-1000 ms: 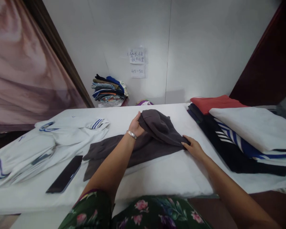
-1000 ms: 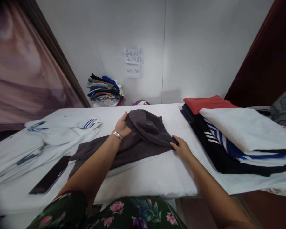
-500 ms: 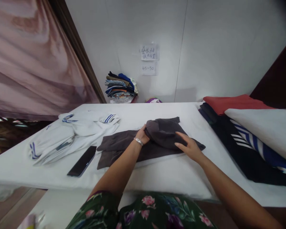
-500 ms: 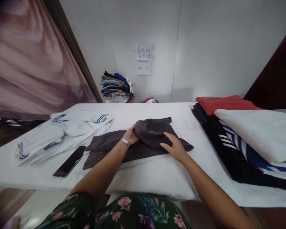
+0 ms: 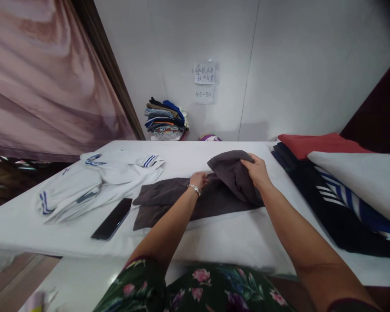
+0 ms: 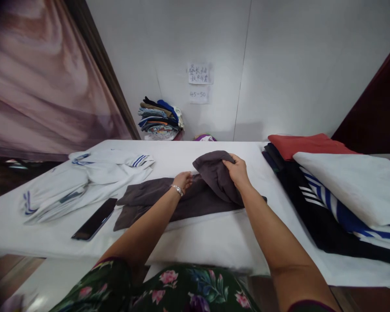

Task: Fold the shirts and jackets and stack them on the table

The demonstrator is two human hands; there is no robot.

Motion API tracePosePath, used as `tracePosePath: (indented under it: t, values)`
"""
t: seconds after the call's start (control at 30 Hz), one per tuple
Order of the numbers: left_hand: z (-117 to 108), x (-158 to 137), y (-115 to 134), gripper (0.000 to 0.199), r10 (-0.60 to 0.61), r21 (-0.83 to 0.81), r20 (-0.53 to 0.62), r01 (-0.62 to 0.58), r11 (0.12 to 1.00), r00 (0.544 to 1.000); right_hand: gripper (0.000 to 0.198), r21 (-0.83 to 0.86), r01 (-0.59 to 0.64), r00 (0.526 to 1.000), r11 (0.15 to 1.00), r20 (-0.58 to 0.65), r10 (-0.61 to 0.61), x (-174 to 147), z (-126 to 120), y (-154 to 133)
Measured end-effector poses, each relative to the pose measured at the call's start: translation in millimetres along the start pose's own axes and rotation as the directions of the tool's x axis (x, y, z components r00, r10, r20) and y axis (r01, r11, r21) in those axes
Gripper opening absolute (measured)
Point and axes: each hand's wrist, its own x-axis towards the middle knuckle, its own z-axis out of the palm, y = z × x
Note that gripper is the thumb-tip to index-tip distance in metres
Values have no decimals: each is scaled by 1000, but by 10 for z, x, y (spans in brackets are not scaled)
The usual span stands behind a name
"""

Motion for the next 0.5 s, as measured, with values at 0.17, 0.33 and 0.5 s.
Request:
tracePosePath:
  t: [0.17,0.33,0.5]
  values:
    - [-101,-310,96,29,94,68,8,-95,993,995,31,-300,296,955,907,89,-282,-181,355,-16]
    - [-38,-390,111,41,-194,46,150,189,981,970,39,-256,665,645,701,670,-367,-780,602,212]
    - [68,-255,86,14,-214,-93,0,213,973,977,34,-510,634,773,582,448,-449,-1095,-143,546]
